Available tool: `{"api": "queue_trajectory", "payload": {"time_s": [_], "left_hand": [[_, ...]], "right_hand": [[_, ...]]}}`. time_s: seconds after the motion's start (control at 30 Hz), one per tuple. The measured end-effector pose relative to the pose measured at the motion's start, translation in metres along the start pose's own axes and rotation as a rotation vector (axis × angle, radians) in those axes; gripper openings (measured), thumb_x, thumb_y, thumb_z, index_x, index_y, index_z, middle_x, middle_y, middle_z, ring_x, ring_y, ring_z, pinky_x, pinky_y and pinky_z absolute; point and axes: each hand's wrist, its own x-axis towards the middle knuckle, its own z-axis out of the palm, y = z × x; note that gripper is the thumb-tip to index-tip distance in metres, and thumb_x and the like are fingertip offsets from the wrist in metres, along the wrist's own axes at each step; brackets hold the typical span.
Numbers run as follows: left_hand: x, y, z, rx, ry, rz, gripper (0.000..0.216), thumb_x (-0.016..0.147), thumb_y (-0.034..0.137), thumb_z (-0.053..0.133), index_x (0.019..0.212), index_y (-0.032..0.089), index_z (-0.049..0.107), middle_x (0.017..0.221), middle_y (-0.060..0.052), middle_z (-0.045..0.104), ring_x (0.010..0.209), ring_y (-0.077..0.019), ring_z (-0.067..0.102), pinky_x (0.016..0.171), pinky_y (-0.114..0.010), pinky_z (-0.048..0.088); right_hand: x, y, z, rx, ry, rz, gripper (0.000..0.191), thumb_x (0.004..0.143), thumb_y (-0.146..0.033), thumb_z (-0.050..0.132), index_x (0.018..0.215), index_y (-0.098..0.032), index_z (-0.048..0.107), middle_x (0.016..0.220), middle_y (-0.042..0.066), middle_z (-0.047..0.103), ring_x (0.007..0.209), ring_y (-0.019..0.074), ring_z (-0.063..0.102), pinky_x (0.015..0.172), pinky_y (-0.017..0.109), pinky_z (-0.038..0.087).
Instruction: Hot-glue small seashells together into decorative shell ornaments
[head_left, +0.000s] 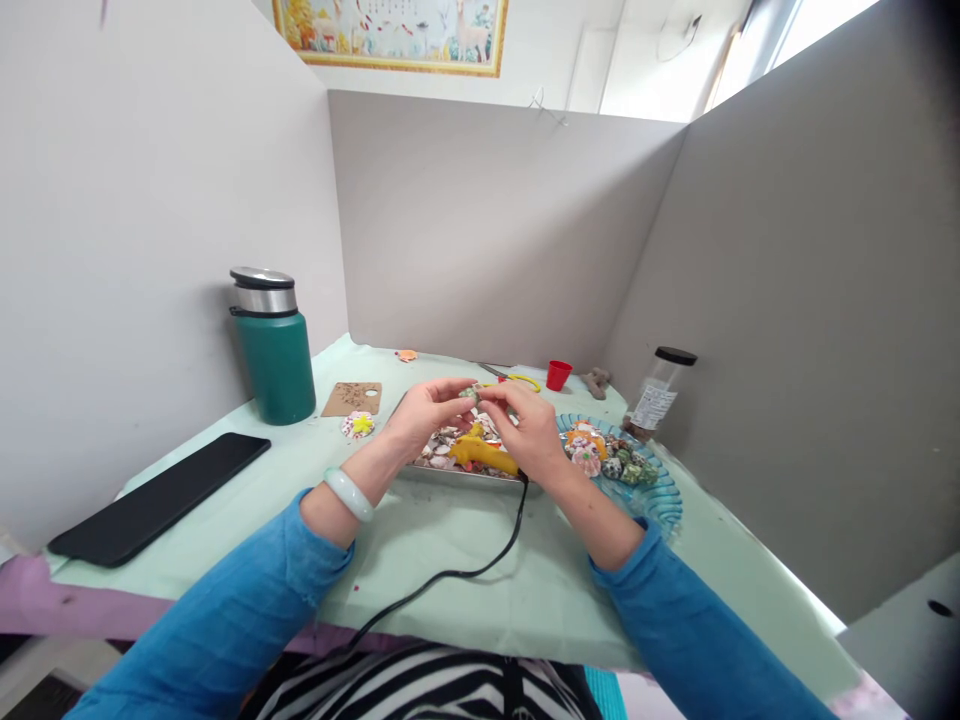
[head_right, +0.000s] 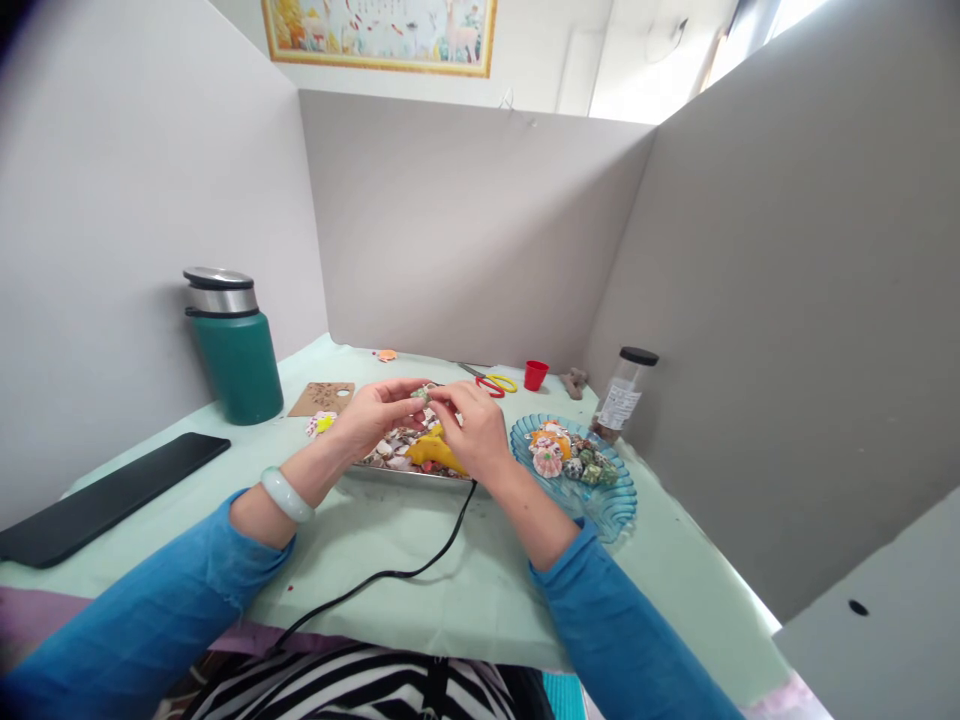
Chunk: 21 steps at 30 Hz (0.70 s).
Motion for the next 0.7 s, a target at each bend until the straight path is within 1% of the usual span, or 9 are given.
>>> {"api": "queue_trajectory", "payload": {"time_s": [0.13, 0.27, 0.33, 0.57, 0.7], "left_hand": [[-0.0015, 0.0019, 0.0012, 0.029, -0.004, 0.000, 0.043, 0.064, 0.029, 0.076, 0.104, 0.016, 0.066, 0.098, -0.006, 0.067, 0.065, -0.0098, 0.060, 0.070, -0.029, 0.052], [-0.0014, 0.0026, 0.0020, 0.025, -0.004, 0.006, 0.043, 0.064, 0.027, 0.077, 0.104, 0.016, 0.066, 0.101, -0.007, 0.066, 0.072, -0.0122, 0.062, 0.073, -0.030, 0.052], [-0.0007, 0.0016, 0.0018, 0.012, -0.012, 0.015, 0.043, 0.064, 0.027, 0.076, 0.105, 0.017, 0.066, 0.103, -0.007, 0.066, 0.075, -0.0134, 0.063, 0.075, -0.031, 0.052], [-0.0020, 0.0018, 0.0032, 0.015, -0.019, 0.030, 0.046, 0.063, 0.027, 0.077, 0.106, 0.016, 0.067, 0.112, -0.009, 0.065, 0.081, -0.0157, 0.064, 0.082, -0.034, 0.050], [-0.0043, 0.0054, 0.0056, 0.075, -0.004, 0.031, 0.048, 0.064, 0.027, 0.076, 0.109, 0.016, 0.066, 0.111, -0.009, 0.066, 0.082, -0.0174, 0.065, 0.083, -0.034, 0.050]], "right_hand": [[0.0009, -0.0016, 0.0014, 0.029, 0.028, 0.109, 0.011, 0.084, -0.021, 0.051, 0.081, -0.019, 0.062, 0.077, 0.003, 0.063, 0.068, 0.0148, 0.057, 0.066, 0.028, 0.045], [0.0026, -0.0020, 0.0017, 0.065, 0.092, 0.244, 0.010, 0.080, -0.023, 0.053, 0.075, -0.018, 0.059, 0.070, 0.001, 0.062, 0.060, 0.0130, 0.055, 0.059, 0.026, 0.045], [0.0028, -0.0025, 0.0017, 0.080, 0.100, 0.273, 0.010, 0.080, -0.024, 0.053, 0.073, -0.018, 0.059, 0.069, 0.000, 0.061, 0.059, 0.0125, 0.055, 0.057, 0.025, 0.044], [-0.0005, -0.0036, 0.0032, -0.024, 0.026, 0.189, 0.013, 0.083, -0.024, 0.051, 0.072, -0.019, 0.056, 0.068, 0.000, 0.058, 0.060, 0.0124, 0.052, 0.059, 0.025, 0.041], [-0.0018, -0.0042, 0.0039, -0.104, 0.022, 0.133, 0.013, 0.084, -0.023, 0.050, 0.072, -0.019, 0.055, 0.067, 0.000, 0.056, 0.060, 0.0121, 0.050, 0.060, 0.026, 0.039]]}}
